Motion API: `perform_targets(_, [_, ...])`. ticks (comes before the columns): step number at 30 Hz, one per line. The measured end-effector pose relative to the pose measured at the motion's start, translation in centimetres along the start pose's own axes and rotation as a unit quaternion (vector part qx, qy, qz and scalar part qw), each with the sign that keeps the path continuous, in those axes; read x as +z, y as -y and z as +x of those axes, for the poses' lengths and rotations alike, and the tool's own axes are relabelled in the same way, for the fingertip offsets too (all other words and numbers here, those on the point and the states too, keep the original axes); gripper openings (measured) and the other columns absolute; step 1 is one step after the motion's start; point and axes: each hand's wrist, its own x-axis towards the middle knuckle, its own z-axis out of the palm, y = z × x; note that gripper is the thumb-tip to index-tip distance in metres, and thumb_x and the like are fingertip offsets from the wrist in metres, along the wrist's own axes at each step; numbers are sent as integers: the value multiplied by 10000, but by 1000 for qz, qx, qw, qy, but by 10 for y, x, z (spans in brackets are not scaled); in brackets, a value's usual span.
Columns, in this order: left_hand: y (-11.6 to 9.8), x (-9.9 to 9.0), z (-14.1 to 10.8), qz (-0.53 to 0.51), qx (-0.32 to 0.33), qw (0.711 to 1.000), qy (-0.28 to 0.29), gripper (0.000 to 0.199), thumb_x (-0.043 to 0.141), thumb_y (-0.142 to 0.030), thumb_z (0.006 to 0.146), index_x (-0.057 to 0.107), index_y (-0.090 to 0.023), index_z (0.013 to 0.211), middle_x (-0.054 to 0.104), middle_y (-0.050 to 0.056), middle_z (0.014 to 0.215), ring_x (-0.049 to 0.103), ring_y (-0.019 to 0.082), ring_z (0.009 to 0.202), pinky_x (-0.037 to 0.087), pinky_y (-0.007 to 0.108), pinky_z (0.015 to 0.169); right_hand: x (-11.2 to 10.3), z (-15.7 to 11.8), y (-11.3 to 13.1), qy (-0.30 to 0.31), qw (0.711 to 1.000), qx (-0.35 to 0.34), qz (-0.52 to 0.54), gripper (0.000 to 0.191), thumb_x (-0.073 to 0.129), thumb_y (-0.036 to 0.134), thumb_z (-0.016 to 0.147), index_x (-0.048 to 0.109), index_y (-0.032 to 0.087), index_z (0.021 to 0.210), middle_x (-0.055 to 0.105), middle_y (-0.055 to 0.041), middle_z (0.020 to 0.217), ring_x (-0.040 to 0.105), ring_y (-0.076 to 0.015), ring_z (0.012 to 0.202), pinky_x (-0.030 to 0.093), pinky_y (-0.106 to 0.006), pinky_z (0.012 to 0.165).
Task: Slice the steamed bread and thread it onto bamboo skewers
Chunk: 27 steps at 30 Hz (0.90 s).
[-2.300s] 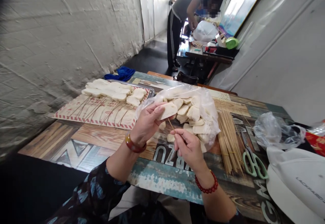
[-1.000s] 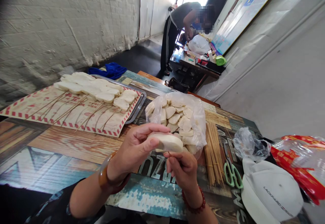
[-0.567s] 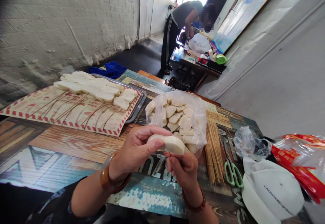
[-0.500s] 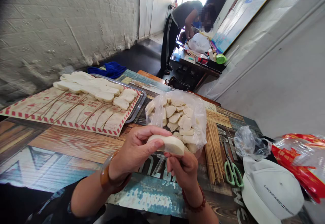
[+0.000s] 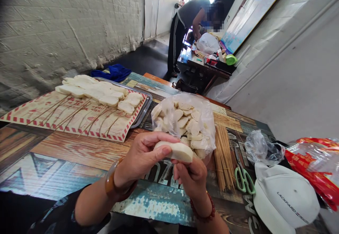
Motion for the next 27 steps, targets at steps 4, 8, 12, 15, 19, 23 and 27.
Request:
perform_targets(4, [0,0,1,-13,0,1000,10,368,716,-480,865,784,-153,1019,734,51,655,671,158,522,520,243,524,0,-1,-1,-7,1000,17,-3,201,599,269,994,749,220,868,622,36,494,447,-80,325,347,-193,332])
perform_targets(8, [1,0,1,-13,-11,1000,9,391,720,-501,855,783,-155,1026,732,51,655,671,162,528,523,251,529,0,1,2,-5,999,30,-14,253,599,302,995,750,209,815,613,28,474,445,-83,313,359,-201,327])
perform_targets(12, [3,2,1,-4,-20,1000,12,395,712,-504,858,782,-154,1027,718,47,635,666,166,536,527,262,539,1,0,3,-10,999,34,-1,304,603,318,992,728,201,740,626,26,478,487,-85,316,388,-193,340])
perform_targets(15, [6,5,2,-1,-28,999,19,393,713,-508,854,778,-154,1013,696,35,600,652,162,526,523,263,538,1,-2,1,-11,998,55,2,418,590,321,999,680,186,613,611,20,459,515,-85,327,409,-189,363])
perform_targets(19, [13,4,6,-46,-46,998,25,407,753,-491,825,752,-152,1049,733,49,711,655,147,546,538,266,580,1,-1,0,-10,997,80,9,475,571,359,1007,670,175,580,607,9,448,532,-93,328,420,-194,367])
perform_targets(23, [22,1,10,-100,-74,992,27,567,837,-477,741,689,-171,1196,761,80,916,653,131,572,541,270,603,-1,5,3,-4,997,77,-9,464,555,360,1010,669,178,598,623,10,477,568,-97,367,466,-203,413])
perform_targets(27, [29,-3,13,-52,-69,996,-16,424,836,-447,754,746,-136,1029,711,30,772,620,104,627,506,222,632,0,11,2,6,997,74,11,272,577,339,996,731,181,837,681,25,572,594,-88,388,472,-179,400])
